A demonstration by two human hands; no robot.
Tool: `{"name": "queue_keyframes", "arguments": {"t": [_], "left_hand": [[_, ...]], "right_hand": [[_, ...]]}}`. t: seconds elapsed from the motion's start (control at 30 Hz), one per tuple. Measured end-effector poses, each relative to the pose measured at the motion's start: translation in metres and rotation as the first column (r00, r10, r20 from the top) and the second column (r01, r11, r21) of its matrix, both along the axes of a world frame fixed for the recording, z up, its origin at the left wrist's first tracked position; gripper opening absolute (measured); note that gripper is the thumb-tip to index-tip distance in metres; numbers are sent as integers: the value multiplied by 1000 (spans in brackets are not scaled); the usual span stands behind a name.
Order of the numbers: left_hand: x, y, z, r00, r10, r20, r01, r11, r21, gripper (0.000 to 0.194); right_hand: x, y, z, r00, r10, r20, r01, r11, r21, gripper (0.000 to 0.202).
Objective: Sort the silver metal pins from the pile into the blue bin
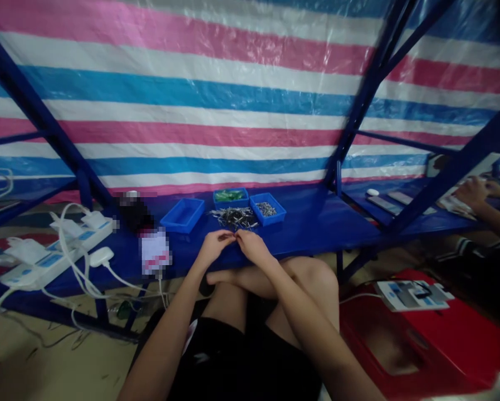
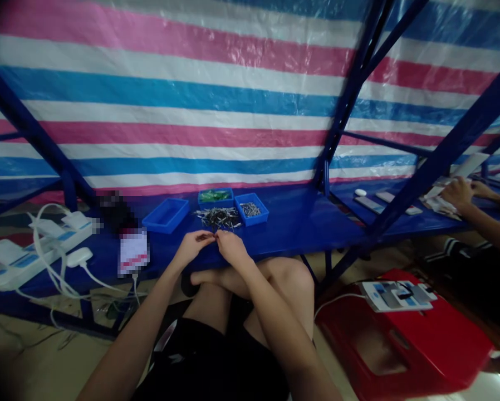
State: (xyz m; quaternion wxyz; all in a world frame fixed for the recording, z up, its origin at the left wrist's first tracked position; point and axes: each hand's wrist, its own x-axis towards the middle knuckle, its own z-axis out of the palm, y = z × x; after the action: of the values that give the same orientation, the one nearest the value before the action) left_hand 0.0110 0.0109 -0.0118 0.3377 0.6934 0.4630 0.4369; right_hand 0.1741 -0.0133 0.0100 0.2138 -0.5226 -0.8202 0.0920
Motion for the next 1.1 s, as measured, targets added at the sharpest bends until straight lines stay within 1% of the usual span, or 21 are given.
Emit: {"name": "queue_keyframes", "arguments": {"t": [0.07, 0.2, 0.27, 0.33, 0.4, 0.47, 0.53, 0.67, 0.8, 0.93, 1.03, 1.1], "left_hand": [[0, 0, -1, 1000, -2, -3, 2, 1000, -5, 28], [-1, 1, -2, 1000, 24, -17, -24, 1000, -1, 24], [-1, 0, -1, 1000, 14, 9, -14, 1000, -9, 24], [-1, -1, -1, 997, 2, 71, 0, 1000, -23, 24], [0, -2, -1, 992, -9, 122, 14, 999, -37, 24], [0, -4, -1, 993, -24, 119, 29, 999, -37, 24], [1, -5, 0, 996, -39, 82, 41, 999, -26, 24], [2, -8, 1, 998, -48, 31, 48, 999, -5, 24], [0, -7, 2, 999, -38, 32, 38, 999, -7, 23], [-1, -5, 3, 997, -56, 45, 57, 998, -28, 26], [-1, -4, 1, 997, -69, 33, 71, 997, -44, 27], [0, -3, -2, 999, -50, 20, 51, 998, -26, 28]], "right_hand": [[0, 1, -1, 1000, -1, -16, 0, 1000, -17, 25], [-1, 4, -2, 999, -8, -37, 7, 999, -41, 23], [0, 4, -1, 999, -21, -46, 19, 999, -44, 21], [0, 2, 1, 996, -32, -81, 31, 999, -16, 21], [1, 1, 3, 990, -31, -140, 37, 999, 40, 25], [0, 1, 4, 981, -4, -192, 23, 995, 96, 27], [-1, 1, 5, 977, 22, -214, 6, 991, 131, 28], [-2, 2, 3, 984, 31, -174, -6, 990, 141, 21], [-1, 3, 1, 987, 71, -145, -50, 988, 144, 18], [0, 6, -2, 986, 73, -151, -54, 991, 123, 18], [1, 7, -3, 986, 69, -151, -56, 995, 88, 18], [3, 7, -3, 984, 84, -157, -72, 994, 81, 20]]}}
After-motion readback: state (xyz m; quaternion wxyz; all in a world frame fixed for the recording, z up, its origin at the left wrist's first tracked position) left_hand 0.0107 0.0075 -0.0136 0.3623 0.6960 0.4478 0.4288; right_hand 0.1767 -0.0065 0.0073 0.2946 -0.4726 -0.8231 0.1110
